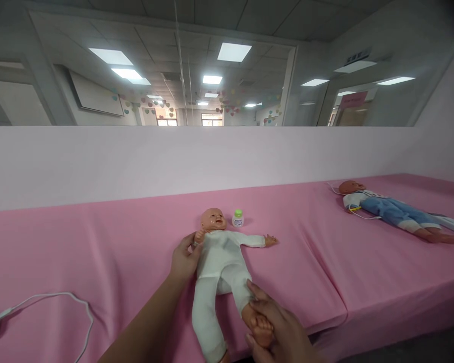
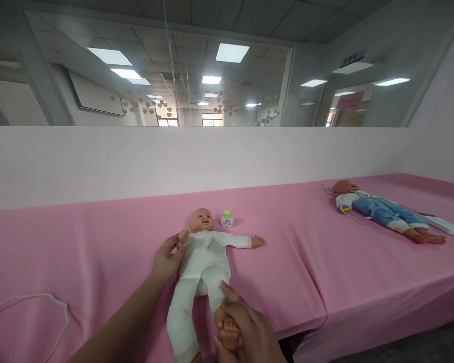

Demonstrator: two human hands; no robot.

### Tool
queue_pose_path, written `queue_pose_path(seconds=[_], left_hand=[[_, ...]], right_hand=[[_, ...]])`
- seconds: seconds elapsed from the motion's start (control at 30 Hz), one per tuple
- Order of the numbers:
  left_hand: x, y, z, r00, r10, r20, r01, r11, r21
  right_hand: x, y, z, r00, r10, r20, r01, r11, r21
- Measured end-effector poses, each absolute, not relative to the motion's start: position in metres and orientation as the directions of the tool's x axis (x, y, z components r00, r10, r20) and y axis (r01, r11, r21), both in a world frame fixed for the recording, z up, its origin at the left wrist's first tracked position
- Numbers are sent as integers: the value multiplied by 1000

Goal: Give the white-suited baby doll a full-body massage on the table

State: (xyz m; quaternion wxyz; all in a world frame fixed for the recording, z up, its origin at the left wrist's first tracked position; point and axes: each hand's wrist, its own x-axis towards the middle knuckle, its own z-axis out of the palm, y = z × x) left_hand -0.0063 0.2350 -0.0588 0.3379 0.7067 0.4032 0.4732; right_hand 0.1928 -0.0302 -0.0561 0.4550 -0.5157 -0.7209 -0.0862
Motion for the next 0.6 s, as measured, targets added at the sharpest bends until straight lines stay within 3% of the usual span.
queue_pose_path(seconds=[0.1, 0.2, 0.4, 0.6], left_hand=[[-2, 230, -61, 367, 821, 438, 427, -567, 705], [-2, 231, -64, 432, 794, 428, 469, -603, 645], [-2, 235, -66, 420, 796, 437, 460, -601, 653], [-1, 233, -62, 327, 862, 387, 339, -489, 804]], right_hand=[[185, -16, -37, -24, 719, 695, 795, 435, -422], [182, -1, -32, 1, 782, 623, 773, 395, -497], [180, 30, -46, -21, 830, 558, 760, 376, -530], [178, 25, -41, -12, 811, 584, 738, 402, -542]])
